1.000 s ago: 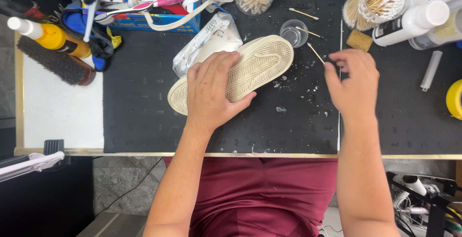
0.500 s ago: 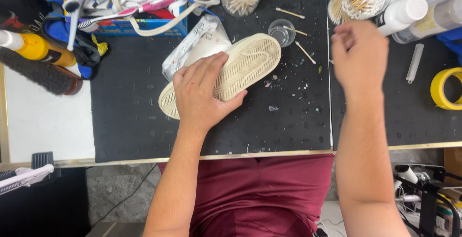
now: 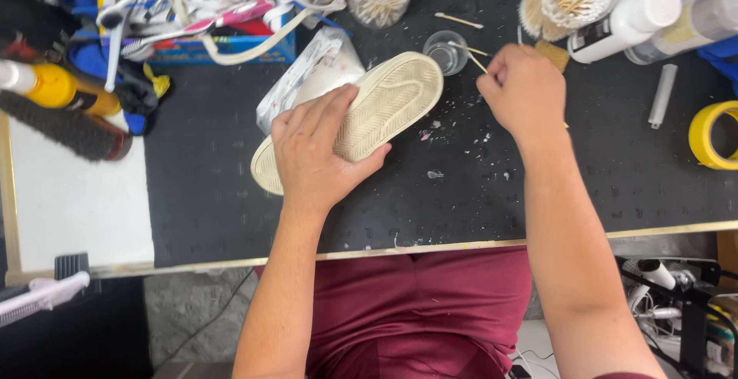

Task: The person cleans the sole of a white sneaker using cotton swabs dipped in a liquid and a yellow utility knife. They repeatedly scrub the tread pattern and scrape the surface to remove dirt.

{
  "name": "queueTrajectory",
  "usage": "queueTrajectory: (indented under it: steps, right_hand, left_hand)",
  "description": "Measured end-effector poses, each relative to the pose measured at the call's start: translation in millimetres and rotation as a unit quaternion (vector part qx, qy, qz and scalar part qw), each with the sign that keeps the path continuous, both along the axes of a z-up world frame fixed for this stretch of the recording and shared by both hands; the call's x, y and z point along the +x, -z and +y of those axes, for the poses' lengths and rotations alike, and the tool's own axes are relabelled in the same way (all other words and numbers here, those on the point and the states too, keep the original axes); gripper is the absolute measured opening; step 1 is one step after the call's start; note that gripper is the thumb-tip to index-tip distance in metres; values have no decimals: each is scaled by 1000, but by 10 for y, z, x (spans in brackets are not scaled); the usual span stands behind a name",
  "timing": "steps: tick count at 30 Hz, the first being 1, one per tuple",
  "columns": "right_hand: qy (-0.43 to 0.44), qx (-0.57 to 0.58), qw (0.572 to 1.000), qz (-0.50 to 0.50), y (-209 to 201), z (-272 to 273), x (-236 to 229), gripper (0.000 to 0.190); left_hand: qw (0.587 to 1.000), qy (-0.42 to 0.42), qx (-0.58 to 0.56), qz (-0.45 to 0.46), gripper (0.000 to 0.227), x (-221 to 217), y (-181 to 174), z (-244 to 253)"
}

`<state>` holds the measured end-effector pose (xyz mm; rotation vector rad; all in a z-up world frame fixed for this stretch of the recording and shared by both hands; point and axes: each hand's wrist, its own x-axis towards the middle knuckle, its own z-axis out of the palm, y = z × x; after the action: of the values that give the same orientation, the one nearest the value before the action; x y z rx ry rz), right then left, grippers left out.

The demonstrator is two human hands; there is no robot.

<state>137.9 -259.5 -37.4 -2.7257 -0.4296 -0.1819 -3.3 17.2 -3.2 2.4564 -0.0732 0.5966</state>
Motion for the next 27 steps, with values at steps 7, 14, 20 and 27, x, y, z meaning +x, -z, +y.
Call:
queueTrajectory:
  steps: [7,14,20,27]
  right_hand:
    - [-117,18,986,-114,92,162,248,18]
    - [-105,33,994,-23,137,118,488,22]
    - [-130,21,987,-94,263,128,699,20]
    - [-121,-37,986,-108,234,107,670,9]
  left_hand:
    - [1000,2,5,3,80,9,-21,4]
    - [1000,-3,3,13,81,22,-23,-5]
    - [1000,-4,4,14,82,15,-10,-3]
    - [1000,-6,4,7,81,22,5,-7]
